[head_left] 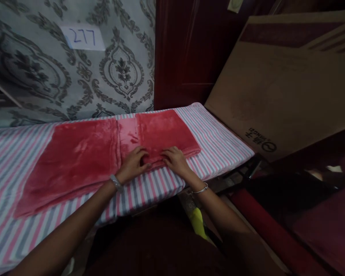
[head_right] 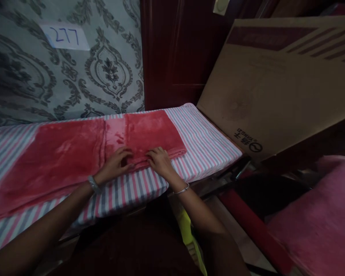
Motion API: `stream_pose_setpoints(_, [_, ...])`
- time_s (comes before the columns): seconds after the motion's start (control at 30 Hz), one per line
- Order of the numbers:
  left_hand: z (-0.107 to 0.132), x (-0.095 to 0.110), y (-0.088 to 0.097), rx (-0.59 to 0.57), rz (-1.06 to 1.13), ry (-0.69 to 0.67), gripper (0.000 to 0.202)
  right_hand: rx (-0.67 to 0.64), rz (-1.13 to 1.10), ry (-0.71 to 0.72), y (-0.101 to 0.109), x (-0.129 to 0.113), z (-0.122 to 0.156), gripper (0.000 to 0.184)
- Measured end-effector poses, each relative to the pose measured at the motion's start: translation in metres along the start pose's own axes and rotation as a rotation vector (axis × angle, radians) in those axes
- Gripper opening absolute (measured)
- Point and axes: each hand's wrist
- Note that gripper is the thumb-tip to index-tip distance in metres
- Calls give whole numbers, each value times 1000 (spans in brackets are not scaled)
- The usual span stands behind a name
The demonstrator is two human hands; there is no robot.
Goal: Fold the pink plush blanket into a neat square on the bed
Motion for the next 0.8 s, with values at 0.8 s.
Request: stream_pose_setpoints(0.8, [-6, 34, -1, 49, 917, 690, 68, 137, -168, -142, -2, 9, -14, 19])
Point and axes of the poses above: each hand's wrist, its own z-axis away from the middle knuckle, its own y-axis out of the back of the hand, x = y × z, and after that the axes turned 9 degrees about x, right-handed
